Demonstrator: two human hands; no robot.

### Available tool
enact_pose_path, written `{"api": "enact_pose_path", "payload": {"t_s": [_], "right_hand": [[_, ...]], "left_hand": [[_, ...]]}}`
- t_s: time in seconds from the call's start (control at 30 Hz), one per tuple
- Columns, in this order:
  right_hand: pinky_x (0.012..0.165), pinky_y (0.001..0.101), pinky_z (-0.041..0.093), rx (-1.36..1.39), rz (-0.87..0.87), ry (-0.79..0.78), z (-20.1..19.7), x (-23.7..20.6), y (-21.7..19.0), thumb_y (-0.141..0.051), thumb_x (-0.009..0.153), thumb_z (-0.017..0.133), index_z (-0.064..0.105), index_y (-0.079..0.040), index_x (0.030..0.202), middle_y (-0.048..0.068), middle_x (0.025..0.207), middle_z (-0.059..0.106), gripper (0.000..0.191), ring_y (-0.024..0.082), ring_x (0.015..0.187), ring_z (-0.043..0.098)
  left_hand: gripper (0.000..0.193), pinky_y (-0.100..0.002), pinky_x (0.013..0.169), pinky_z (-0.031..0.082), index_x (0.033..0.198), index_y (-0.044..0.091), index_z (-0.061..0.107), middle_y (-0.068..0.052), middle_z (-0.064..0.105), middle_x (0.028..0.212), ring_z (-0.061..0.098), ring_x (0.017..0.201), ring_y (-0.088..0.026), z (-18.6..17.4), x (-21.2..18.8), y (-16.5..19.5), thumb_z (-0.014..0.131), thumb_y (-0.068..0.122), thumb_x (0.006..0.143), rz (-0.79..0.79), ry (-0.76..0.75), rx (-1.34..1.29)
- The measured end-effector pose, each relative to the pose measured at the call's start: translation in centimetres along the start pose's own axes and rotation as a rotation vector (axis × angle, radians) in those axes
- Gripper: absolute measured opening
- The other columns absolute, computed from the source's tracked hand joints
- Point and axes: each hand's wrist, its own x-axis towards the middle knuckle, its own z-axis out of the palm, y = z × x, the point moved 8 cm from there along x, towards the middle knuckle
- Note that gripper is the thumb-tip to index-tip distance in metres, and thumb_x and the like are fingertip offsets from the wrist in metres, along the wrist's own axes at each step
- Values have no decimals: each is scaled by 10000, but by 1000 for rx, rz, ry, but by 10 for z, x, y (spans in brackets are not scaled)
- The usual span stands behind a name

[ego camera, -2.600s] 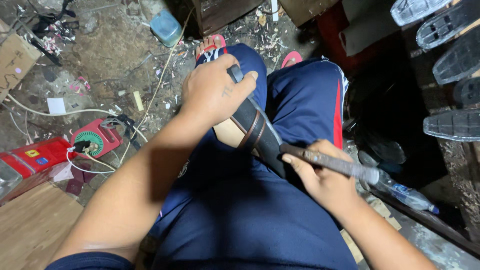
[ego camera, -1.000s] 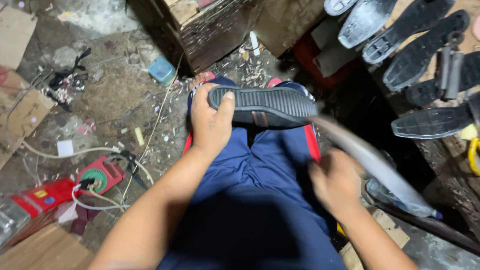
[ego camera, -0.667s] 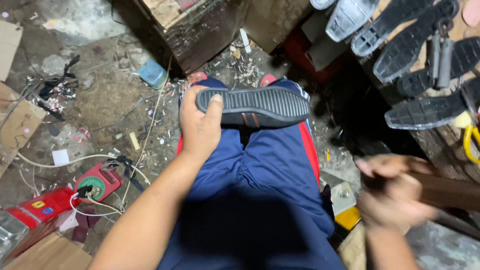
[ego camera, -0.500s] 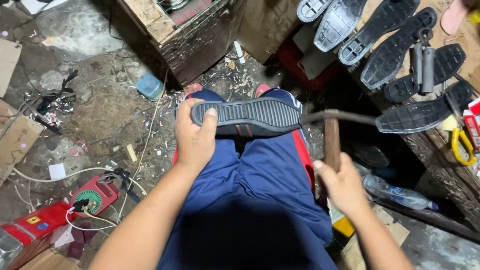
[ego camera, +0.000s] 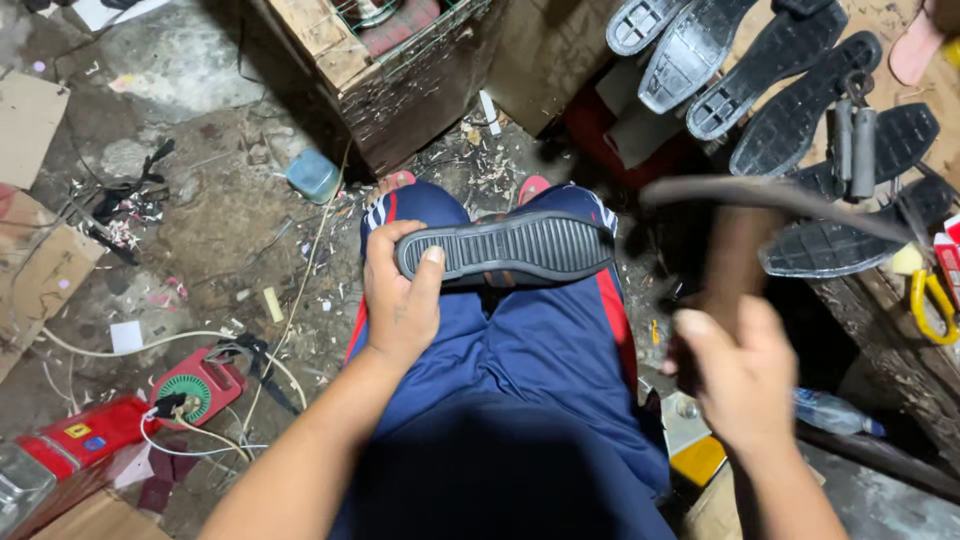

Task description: The person sits on the floor holding a sandal with a rubber sole and uses a metal tool to press and trim the sole edge against the upper. They then dip a thin stick into a red glue can and apply adhesive along the sole seam of the sandal.

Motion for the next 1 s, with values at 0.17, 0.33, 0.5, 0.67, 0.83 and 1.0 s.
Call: {"api": "enact_pose_path", "payload": {"t_s": [0.17, 0.33, 0.5, 0.67, 0.83, 1.0], "right_hand": [[765, 426, 560, -153, -832, 130, 39, -23, -62, -220, 929, 683, 604, -107, 1091, 101, 889, 676, 213, 260, 817, 671], [587, 376, 529, -394, -7, -241, 67, 4, -11, -261, 907, 699, 605, -15, 1026, 162, 742, 657, 288, 232, 616, 653], [699, 334, 558, 429, -667, -99, 59, -29, -96, -283, 1008, 685, 530, 12, 1192, 91, 895, 627, 381, 145, 768, 633], [614, 384, 537, -572, -146, -351, 118, -4, -66, -284, 891, 715, 612, 16, 1059, 217, 788, 699, 359, 275, 664, 692], [693, 369, 558, 192, -557, -274, 76, -30, -82, -353, 1022, 656, 570, -10, 1126, 155, 875, 672, 368, 210, 747, 674], [658, 375, 521, -729, -216, -364, 107, -4, -13, -343, 897, 741, 619, -10, 967, 132, 757, 663, 362, 259, 713, 637]], "left_hand": [[360, -404, 1018, 484, 1260, 2, 543, -167, 627, 1174, 626, 1100, -300, -1, -2, 1, 639, 207, 980, 52, 26, -8], [369, -404, 1005, 486, 1256, 7, 534, -166, 625, 1183, 628, 1094, -303, 1, 3, 0, 643, 211, 968, 83, 35, -14], [360, -399, 999, 493, 1256, 13, 532, -163, 627, 1175, 633, 1087, -299, -1, 1, -1, 643, 212, 976, 59, 29, -20], [362, -400, 996, 498, 1251, 10, 514, -164, 611, 1179, 626, 1078, -296, 0, 6, 3, 636, 206, 972, 81, 37, -51], [339, -388, 969, 507, 1241, 27, 548, -156, 634, 1121, 634, 1041, -283, 2, 4, -1, 639, 202, 966, -3, 22, -48], [324, -382, 1103, 477, 1294, 73, 617, -151, 655, 1222, 631, 1196, -295, 2, 14, 14, 648, 142, 979, 126, -18, -32]]}}
